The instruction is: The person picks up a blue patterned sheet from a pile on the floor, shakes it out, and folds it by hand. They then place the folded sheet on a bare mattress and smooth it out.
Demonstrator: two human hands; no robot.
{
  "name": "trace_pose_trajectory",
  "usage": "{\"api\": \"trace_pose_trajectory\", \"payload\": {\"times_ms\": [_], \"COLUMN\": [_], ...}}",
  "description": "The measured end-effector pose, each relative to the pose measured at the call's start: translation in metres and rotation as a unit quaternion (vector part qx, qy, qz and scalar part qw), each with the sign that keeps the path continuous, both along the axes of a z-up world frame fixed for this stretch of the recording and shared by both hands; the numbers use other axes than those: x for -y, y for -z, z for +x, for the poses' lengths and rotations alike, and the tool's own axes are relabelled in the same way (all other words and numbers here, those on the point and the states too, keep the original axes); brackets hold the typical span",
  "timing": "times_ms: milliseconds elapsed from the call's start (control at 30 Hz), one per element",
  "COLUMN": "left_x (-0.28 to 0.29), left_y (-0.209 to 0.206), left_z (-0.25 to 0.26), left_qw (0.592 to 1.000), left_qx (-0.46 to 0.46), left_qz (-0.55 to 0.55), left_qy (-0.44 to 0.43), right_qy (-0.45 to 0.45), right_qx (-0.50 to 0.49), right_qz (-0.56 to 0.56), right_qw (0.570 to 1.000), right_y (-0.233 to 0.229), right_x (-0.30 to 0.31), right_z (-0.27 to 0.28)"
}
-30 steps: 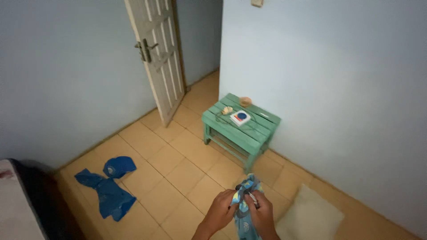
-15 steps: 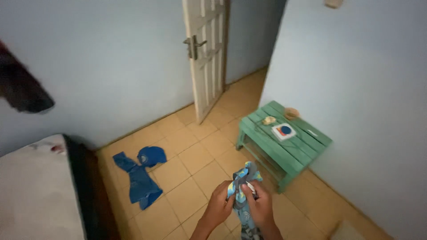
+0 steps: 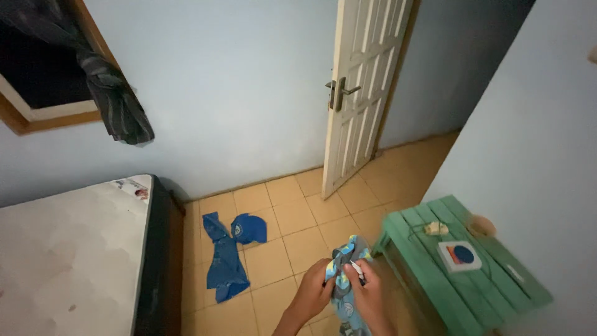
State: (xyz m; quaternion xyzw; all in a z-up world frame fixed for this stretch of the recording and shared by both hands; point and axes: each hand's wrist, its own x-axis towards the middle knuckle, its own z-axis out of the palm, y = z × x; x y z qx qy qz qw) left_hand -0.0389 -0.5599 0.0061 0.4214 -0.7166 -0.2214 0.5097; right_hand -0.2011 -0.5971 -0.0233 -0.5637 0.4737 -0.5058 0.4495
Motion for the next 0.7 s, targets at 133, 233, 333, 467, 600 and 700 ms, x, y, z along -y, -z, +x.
{"api": "trace_pose_trajectory", "payload": {"times_ms": [133, 233, 333, 467, 600, 700], "left_x": [0.03, 0.039, 0.05, 0.066, 0.075, 0.091], "left_y": [0.004, 0.0, 0.012, 0.017, 0.014, 0.026], "left_z": [-0.018, -0.027, -0.025, -0.012, 0.0, 0.017], "left_qw": [1.0, 0.998, 0.997, 0.997, 0.993, 0.993], "left_qx": [0.003, -0.017, -0.013, -0.007, -0.031, -0.015], "left_qz": [0.007, 0.052, 0.033, 0.032, 0.051, 0.05], "left_qy": [-0.025, -0.042, -0.069, -0.073, -0.098, -0.106], "right_qy": [-0.008, -0.021, -0.06, -0.079, -0.094, -0.11], "right_qx": [-0.054, -0.109, -0.099, -0.078, -0.073, -0.1], "right_qz": [-0.021, -0.017, 0.018, 0.026, 0.003, 0.008], "right_qw": [0.998, 0.994, 0.993, 0.994, 0.993, 0.989], "right_y": [0.001, -0.015, -0.018, 0.001, -0.006, 0.004], "right_x": [0.039, 0.053, 0.066, 0.087, 0.102, 0.122], "right_z": [-0.016, -0.021, -0.017, -0.006, 0.011, 0.027]}}
